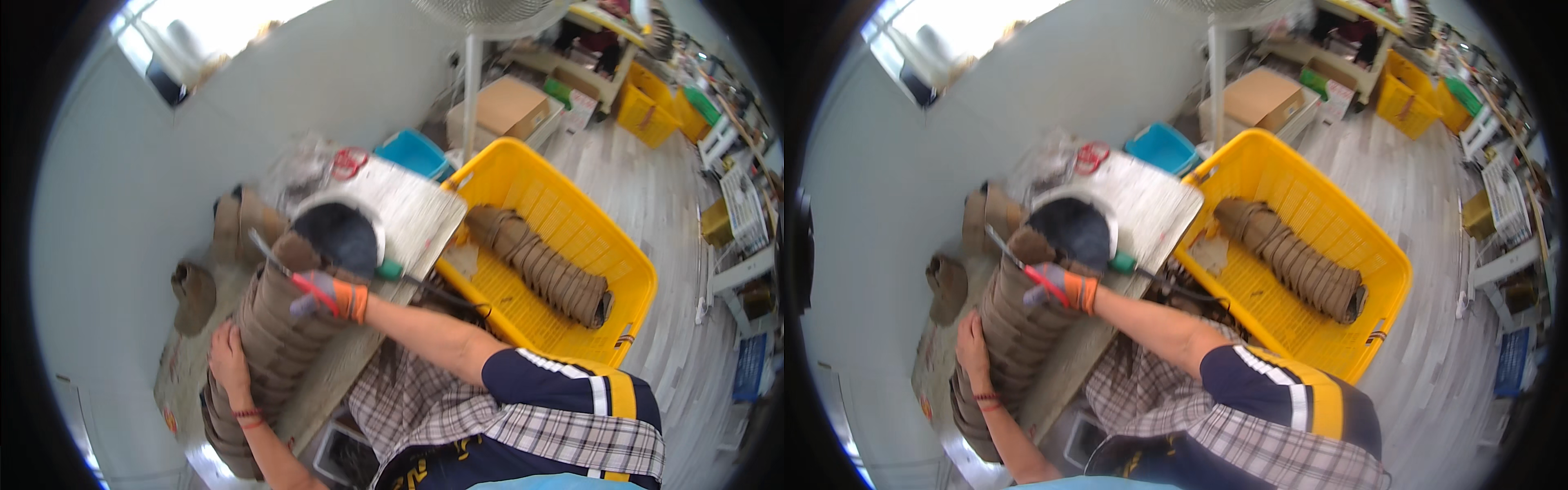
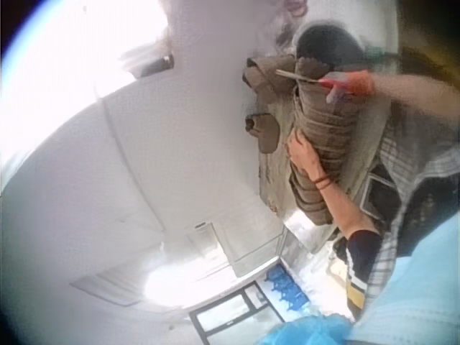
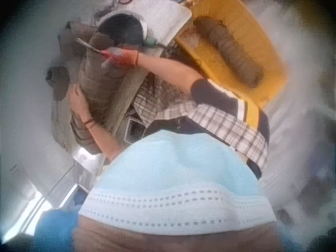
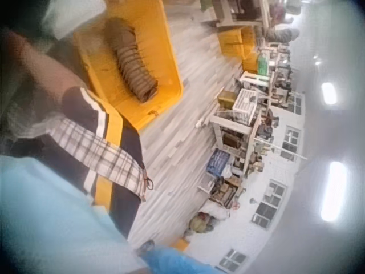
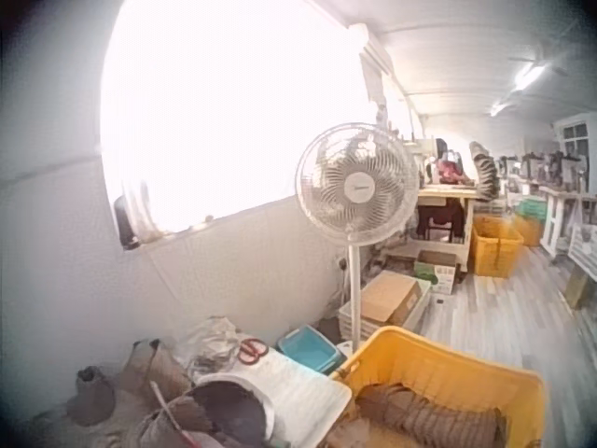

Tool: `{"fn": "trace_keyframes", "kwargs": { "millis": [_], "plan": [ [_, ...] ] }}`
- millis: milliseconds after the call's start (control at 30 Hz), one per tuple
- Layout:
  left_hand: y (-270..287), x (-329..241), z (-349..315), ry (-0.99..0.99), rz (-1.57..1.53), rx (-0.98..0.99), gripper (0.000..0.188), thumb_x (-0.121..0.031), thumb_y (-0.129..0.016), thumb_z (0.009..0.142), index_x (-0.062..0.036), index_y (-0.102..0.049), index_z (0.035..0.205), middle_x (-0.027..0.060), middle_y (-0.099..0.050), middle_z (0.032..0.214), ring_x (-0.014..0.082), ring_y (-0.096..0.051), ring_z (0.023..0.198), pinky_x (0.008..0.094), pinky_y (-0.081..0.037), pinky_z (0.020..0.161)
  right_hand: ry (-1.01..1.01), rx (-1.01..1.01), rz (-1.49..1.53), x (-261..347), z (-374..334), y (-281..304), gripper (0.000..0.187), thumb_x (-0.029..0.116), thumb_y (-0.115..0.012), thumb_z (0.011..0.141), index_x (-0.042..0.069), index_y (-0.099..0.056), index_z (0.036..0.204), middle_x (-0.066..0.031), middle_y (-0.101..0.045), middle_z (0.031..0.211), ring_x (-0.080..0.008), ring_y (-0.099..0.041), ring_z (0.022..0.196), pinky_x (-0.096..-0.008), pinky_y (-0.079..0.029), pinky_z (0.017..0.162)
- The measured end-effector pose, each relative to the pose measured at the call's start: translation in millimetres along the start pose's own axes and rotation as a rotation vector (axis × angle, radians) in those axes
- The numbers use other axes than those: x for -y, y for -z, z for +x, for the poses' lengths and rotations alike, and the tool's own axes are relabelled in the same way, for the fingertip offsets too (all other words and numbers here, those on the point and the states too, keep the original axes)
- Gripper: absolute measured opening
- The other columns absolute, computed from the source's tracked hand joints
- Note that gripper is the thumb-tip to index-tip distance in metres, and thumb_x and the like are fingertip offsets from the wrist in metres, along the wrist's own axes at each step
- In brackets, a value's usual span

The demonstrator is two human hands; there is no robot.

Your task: The person trims the interior lining of a brown boot using red-handled scissors, then uses a green electric trimmer to cut the exterior fabric. The person places the trimmed boot into a yellow basket and repeats the process with another boot.

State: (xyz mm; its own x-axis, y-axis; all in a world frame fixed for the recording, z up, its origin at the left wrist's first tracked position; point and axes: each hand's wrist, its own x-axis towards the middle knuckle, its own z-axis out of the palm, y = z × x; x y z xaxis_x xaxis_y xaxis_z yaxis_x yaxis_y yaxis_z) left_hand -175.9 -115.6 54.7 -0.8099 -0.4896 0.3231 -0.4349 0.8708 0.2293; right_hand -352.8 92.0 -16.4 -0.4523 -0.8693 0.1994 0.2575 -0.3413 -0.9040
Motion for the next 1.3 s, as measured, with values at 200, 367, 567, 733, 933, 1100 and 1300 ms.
{"fn": "trace_keyframes", "kwargs": {
  "millis": [200,367,567,733,933,1100,1300],
  "plan": [
    [8,-7,-11,-0.001,0.07,-0.045,0.033,-0.031,-0.046,0.094,-0.01,-0.059,0.116,0.0082,-0.057,0.12,0.0266,-0.054,0.11,0.0375,-0.042,0.089,-0.253,-0.149,0.523,-29,4,-2,0.038,0.025,-0.075,0.077,-0.001,-0.061,0.101,-0.0005,-0.062,0.085,-0.0088,-0.054,0.082,-0.0263,-0.046,0.07],
    [15,-11,-21,0.016,0.151,-0.097,0.035,-0.035,-0.048,0.093,-0.0108,-0.06,0.116,0.009,-0.058,0.119,0.0281,-0.055,0.108,0.0394,-0.043,0.087,0.164,0.01,-0.1,0,-4,-15,0.042,0.024,-0.072,0.078,-0.002,-0.057,0.108,-0.004,-0.063,0.098,-0.0127,-0.055,0.089,-0.0311,-0.045,0.082],
    [22,6,0,0.068,-0.007,0.015,0.04,-0.038,-0.054,0.089,-0.0094,-0.06,0.116,0.0099,-0.058,0.12,0.0282,-0.054,0.112,0.0416,-0.041,0.092,0.244,-0.2,-0.165,-20,-25,-3,0.043,0.023,-0.068,0.082,-0.002,-0.054,0.113,-0.0081,-0.062,0.1,-0.0146,-0.056,0.089,-0.0279,-0.045,0.079],
    [21,31,85,-0.092,-0.102,-0.105,0.039,-0.032,-0.057,0.087,-0.0076,-0.06,0.117,0.0131,-0.059,0.117,0.0288,-0.059,0.102,0.0365,-0.046,0.087,0.297,-0.296,0.255,-25,-40,6,0.045,0.031,-0.055,0.091,-0.003,-0.049,0.12,-0.0136,-0.063,0.098,-0.0157,-0.063,0.077,-0.0244,-0.048,0.064],
    [-26,-13,196,0.471,-0.485,0.299,0.066,-0.023,-0.062,0.085,-0.0056,-0.031,0.14,0.0171,-0.053,0.125,0.0225,-0.064,0.063,0.0337,-0.054,0.057,0.302,-0.297,0.291,-39,-50,8,0.052,0.037,-0.06,0.088,-0.003,-0.049,0.119,-0.0139,-0.064,0.097,-0.016,-0.063,0.076,-0.0229,-0.047,0.061],
    [-68,3,215,0.512,-0.74,0.428,0.08,-0.03,-0.068,0.082,-0.0012,-0.025,0.142,0.0209,-0.048,0.13,0.0256,-0.065,0.073,0.0348,-0.056,0.063,0.227,-0.294,0.211,-32,-55,1,0.048,0.028,-0.063,0.086,-0.002,-0.048,0.121,-0.0113,-0.064,0.099,-0.0131,-0.061,0.075,-0.0204,-0.044,0.058],
    [4,-12,205,0.144,-0.291,-0.115,0.07,-0.045,-0.073,0.074,0.005,-0.051,0.117,0.0192,-0.056,0.115,0.0275,-0.062,0.085,0.0366,-0.05,0.073,0.234,-0.314,0.181,-40,-46,6,0.044,0.028,-0.061,0.087,0.001,-0.051,0.119,-0.0056,-0.063,0.094,-0.0076,-0.055,0.07,-0.0181,-0.042,0.056]
  ]
}}
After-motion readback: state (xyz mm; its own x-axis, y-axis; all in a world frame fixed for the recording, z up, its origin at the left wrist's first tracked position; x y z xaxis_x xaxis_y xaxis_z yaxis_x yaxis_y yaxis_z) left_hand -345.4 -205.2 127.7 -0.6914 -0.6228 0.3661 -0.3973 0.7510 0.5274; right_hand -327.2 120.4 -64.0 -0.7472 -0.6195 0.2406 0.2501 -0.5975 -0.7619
